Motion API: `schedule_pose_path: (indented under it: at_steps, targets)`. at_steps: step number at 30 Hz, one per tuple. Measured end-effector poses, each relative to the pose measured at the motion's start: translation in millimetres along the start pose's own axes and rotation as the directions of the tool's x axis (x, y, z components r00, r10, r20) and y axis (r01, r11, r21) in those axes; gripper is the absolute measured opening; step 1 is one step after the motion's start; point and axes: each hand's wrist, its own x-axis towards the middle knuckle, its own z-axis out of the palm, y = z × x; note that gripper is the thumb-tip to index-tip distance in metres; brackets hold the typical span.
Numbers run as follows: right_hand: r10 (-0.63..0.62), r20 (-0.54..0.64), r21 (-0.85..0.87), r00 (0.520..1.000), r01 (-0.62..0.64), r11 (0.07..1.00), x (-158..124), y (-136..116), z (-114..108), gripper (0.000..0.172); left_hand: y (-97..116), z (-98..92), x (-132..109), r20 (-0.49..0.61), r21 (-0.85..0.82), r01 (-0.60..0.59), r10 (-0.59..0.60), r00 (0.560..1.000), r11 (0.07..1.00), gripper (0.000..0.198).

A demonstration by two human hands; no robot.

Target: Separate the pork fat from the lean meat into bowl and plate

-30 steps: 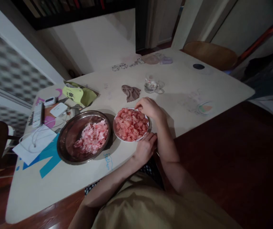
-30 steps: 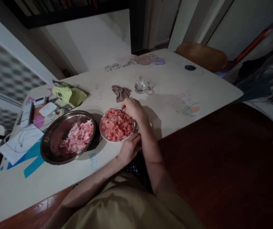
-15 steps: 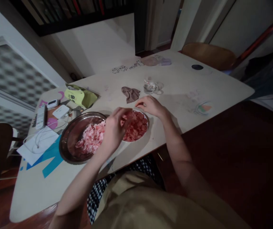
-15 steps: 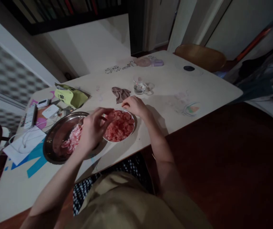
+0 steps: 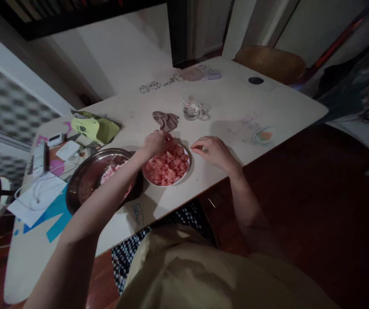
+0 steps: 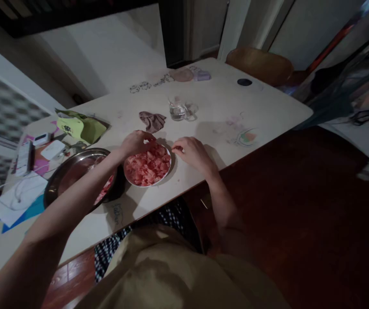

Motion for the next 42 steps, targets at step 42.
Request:
schedule_pose_path:
  at_steps: [42]
  targets:
    - [-0.06, 0.027, 0.217, 0.998, 0.053, 0.975, 22.3, -43.5, 33.3, 0.01, -0.4, -6.3, -251.4, -0.718, -0.156, -0.013, -0.105, 0.688, 0.988, 0.022]
